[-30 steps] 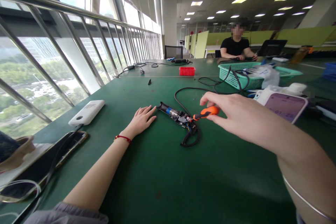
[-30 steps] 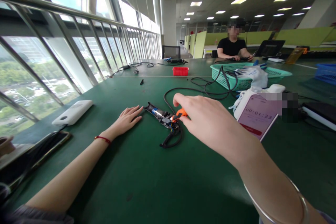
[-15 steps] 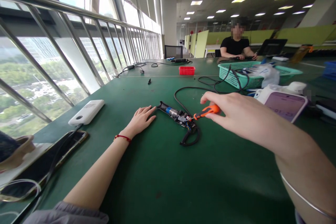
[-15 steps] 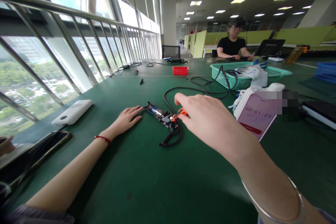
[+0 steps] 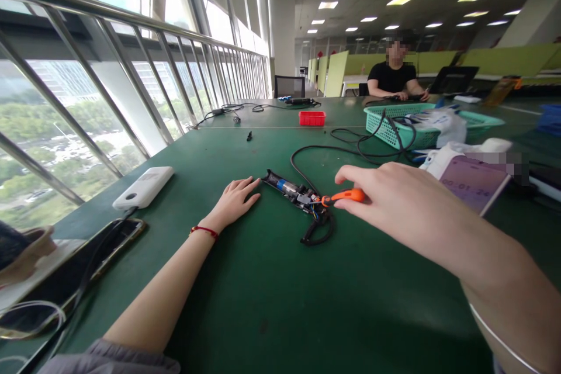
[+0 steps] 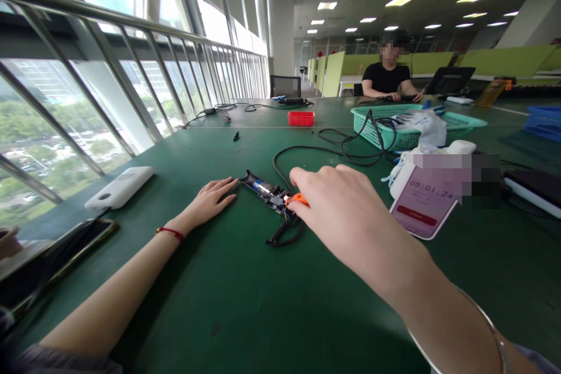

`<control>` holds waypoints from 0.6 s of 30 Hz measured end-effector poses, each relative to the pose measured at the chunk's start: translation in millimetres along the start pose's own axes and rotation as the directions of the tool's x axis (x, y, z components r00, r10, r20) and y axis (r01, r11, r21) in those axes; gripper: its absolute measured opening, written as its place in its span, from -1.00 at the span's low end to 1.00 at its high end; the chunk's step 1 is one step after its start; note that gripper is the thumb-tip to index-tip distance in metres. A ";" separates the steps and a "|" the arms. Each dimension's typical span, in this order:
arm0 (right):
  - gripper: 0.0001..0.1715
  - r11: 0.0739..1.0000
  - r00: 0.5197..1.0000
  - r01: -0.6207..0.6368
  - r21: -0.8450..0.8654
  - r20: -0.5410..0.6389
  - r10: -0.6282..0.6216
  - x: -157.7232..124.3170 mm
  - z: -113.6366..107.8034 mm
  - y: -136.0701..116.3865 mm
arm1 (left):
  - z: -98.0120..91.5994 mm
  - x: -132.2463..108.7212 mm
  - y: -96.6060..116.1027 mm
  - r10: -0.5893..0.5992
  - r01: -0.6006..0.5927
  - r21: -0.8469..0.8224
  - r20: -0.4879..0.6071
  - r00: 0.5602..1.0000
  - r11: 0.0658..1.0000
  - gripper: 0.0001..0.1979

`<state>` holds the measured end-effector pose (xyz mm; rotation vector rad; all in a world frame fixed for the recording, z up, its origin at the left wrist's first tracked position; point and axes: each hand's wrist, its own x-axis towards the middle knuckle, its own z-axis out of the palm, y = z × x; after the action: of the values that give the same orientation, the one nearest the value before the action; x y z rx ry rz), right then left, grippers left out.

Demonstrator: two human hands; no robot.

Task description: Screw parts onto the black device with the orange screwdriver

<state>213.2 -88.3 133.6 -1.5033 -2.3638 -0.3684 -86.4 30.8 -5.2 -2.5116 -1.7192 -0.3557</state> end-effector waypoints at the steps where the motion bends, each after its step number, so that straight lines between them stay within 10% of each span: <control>1: -0.82 0.999 0.999 -0.035 0.008 0.038 0.035 1.4 0.3 -0.7 | -0.2 -0.1 0.2 0.000 0.000 0.004 0.004 1.000 1.000 -0.47; 5: -0.61 0.994 0.982 -0.108 0.028 0.160 0.102 5.2 1.0 -7.0 | -2.1 -0.7 2.5 0.008 -0.008 0.022 0.009 1.000 1.000 -0.47; 15: -0.93 0.996 0.995 0.017 -0.088 0.099 -0.008 -0.6 -5.3 -13.6 | -8.9 -2.4 11.3 0.052 -0.051 0.059 -0.019 0.998 0.997 -0.49; 18: -0.69 0.998 0.969 -0.046 -0.038 0.240 0.053 2.9 -6.3 -23.8 | -9.1 -1.4 12.9 0.108 -0.106 0.063 -0.024 0.994 0.992 -0.53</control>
<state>191.2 -98.1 139.4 -1.7049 -2.5070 -0.2234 -76.3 23.0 4.2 -2.5298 -1.5533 -0.3214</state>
